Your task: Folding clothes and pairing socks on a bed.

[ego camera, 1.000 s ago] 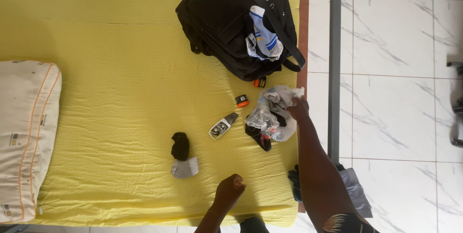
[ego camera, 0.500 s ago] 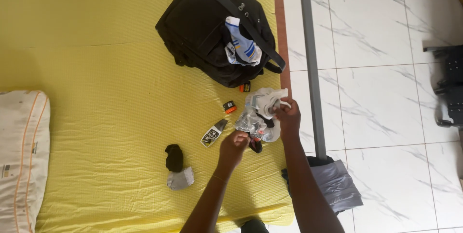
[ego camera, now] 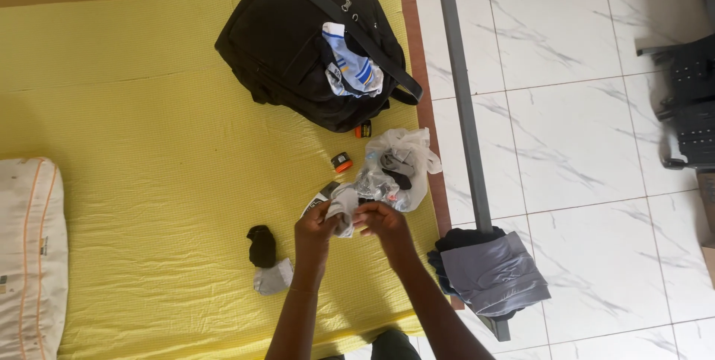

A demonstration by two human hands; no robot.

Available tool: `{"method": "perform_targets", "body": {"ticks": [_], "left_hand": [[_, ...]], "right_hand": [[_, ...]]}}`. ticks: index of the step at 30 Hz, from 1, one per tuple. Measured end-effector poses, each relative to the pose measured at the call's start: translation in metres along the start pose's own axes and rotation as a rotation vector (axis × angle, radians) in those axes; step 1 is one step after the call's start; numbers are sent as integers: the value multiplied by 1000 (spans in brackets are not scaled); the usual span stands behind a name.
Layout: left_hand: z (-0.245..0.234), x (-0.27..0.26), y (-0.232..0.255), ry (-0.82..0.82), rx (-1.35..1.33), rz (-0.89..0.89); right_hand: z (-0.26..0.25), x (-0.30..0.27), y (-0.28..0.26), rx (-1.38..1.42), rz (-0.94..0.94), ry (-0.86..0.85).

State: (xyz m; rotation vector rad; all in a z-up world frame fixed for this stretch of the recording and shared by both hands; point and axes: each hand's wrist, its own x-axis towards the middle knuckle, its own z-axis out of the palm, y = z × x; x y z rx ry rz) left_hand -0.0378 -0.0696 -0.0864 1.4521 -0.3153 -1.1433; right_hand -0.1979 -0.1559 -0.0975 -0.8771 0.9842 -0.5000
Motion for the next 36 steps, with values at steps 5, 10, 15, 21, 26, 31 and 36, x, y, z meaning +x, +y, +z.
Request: {"method": "perform_targets", "body": {"ticks": [5,10,15,21,26,31,36], "left_hand": [[-30,-14,7,230,-18,-162],[-51,-32,10,325,-211,-171],[-70,-41,-40,336,-242,-118],[-56,-52,-36,321,-272,-187],[-56,-49,-48,274,-229,-162],[-45,-50,-31,226,-283,-147],[-49,-58,-34,218,-286,-155]], "right_hand": [[-88,71,61,-48,7,171],[-147,162,76,-929,-413,372],[-160,210,91,-1275,-373,201],[-188,206,108,-1094,-163,246],[-194,168,78,-338,-228,317],[-189,132,27,202,-40,323],[-178,94,-13,335,-78,209]]}}
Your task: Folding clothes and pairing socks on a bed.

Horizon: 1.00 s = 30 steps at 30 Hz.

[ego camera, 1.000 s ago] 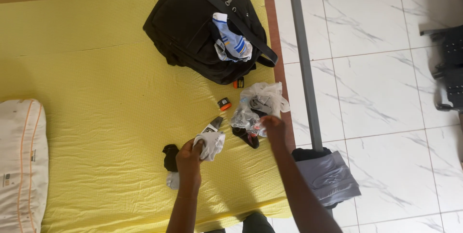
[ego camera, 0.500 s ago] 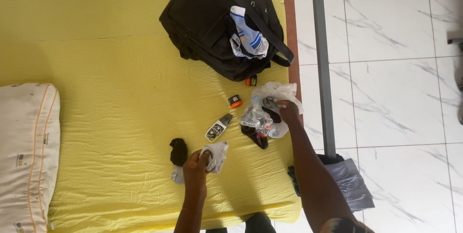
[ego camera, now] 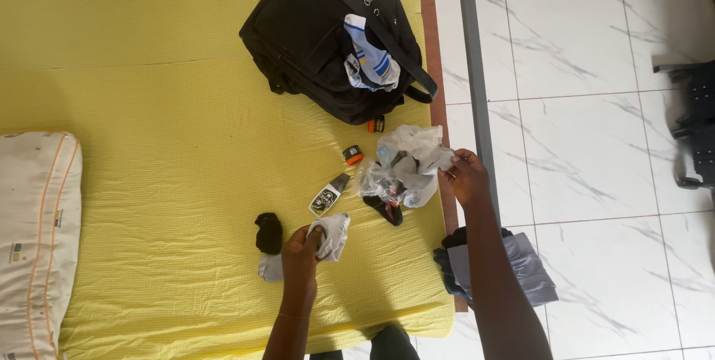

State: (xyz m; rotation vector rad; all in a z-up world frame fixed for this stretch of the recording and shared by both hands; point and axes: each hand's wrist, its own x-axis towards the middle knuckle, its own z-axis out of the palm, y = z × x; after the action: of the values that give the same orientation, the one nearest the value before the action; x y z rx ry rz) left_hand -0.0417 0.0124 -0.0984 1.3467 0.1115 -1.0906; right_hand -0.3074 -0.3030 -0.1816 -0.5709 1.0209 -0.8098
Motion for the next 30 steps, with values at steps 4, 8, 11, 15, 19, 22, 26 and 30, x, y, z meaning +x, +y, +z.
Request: {"method": "perform_targets", "body": {"ticks": [4,8,11,15,19,22,26,30], "left_hand": [[-4,-12,6,20,7,1],[-19,-22,-1,5,-7,36],[-22,-29,5,30,-42,8],[-23,-46,18,52,-52,-21],[-35,-52,18,29,-71,-7],[-40,-56,23,29,-81,-11],[-50,-56,20,5,-88,16],[-54,-54,16,5,-73,29]], "right_hand": [[11,-24,-22,105,-9,-134],[31,-49,-46,131,-20,-216],[45,-62,-61,155,-38,-245],[49,-72,-73,207,-61,-249],[51,-95,-83,261,-102,-260],[55,-114,-84,278,-118,-240],[59,-138,-70,280,-108,-208],[68,-160,-52,263,-69,-177]]}}
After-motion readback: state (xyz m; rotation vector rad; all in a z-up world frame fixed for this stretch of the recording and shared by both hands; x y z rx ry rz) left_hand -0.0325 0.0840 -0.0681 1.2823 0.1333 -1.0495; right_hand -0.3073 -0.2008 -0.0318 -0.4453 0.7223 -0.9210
